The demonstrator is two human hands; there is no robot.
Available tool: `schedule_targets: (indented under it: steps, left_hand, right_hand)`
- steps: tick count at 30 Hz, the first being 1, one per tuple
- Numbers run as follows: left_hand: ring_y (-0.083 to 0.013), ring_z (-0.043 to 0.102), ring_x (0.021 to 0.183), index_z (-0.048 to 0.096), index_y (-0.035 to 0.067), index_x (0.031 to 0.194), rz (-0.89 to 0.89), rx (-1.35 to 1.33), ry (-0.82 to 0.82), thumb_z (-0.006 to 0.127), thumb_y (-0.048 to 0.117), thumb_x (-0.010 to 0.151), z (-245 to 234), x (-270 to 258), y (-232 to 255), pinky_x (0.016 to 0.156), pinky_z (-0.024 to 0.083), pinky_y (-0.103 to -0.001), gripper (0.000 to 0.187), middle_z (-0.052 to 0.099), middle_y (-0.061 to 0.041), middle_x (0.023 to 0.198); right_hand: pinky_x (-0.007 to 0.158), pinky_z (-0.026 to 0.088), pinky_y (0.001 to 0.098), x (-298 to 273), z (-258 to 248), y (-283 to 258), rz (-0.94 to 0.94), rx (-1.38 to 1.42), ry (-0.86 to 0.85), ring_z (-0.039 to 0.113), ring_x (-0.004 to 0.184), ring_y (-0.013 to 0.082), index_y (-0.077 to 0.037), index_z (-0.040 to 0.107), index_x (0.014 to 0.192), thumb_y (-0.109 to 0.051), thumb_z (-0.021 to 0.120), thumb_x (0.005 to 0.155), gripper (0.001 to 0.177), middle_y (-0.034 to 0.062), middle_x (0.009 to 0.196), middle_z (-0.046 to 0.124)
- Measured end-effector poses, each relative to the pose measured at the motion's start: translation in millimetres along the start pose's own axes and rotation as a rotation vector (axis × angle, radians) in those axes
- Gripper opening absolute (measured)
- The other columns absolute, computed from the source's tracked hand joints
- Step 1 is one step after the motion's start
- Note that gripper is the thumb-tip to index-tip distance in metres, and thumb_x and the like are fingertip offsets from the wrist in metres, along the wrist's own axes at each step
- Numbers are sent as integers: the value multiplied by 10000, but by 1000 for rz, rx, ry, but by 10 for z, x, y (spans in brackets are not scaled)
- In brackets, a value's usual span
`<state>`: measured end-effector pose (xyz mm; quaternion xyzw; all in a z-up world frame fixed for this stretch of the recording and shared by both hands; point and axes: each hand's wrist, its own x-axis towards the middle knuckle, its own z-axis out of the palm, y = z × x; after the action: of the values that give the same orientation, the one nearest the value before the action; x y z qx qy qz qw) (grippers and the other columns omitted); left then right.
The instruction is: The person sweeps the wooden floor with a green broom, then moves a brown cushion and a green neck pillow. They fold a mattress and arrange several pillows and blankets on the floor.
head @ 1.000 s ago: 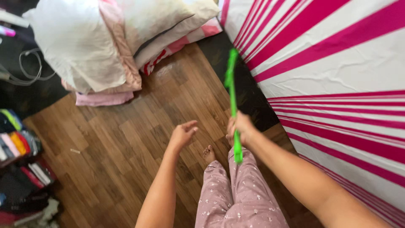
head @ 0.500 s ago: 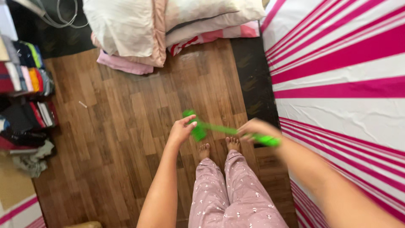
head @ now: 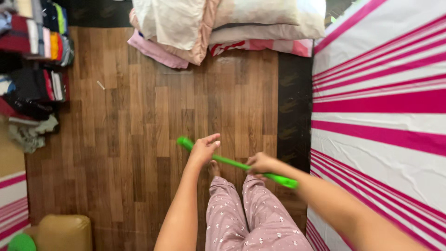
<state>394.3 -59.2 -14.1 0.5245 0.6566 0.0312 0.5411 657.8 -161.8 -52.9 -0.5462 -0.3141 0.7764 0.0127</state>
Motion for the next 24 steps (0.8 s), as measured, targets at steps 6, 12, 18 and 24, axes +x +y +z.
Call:
schedule_targets:
  steps: [6,12,18,24]
  left_hand:
    - [-133,694,773,741,285,1280,-47,72,47,776,318,861,-332,-79,-375,772,556,-321,422,759,-73,863]
    - [-145,623,753,759,282,1278,-82,-41,51,769,298,877,-550,43,-816,746,544,-333,401,758,-119,852]
    - [-122,710,824,749,277,1258,-6,-52,26,760,298,865,-690,359,-730,798,556,-311,394,798,-81,925]
    - [-162,687,841,756,269,1270,36,52,-54,747,283,884,-910,529,-470,815,561,-316,386,791,-130,970]
  right_hand:
    - [449,515,310,644,-445,-594,143,59,140,676,573,174,-19,816,1088,-24,683,926,210,147,867,812]
    - [346,372,261,-244,-2042,-850,46,328,292,478,433,96,10,760,1219,-120,695,947,309,88,703,606]
    - [395,508,326,-450,-998,-1220,141,19,520,580,455,152,-89,669,1306,-58,707,905,404,117,730,689]
    - [329,431,330,811,412,-1578,18,142,110,536,373,148,-27,782,1182,7,724,826,363,106,604,658]
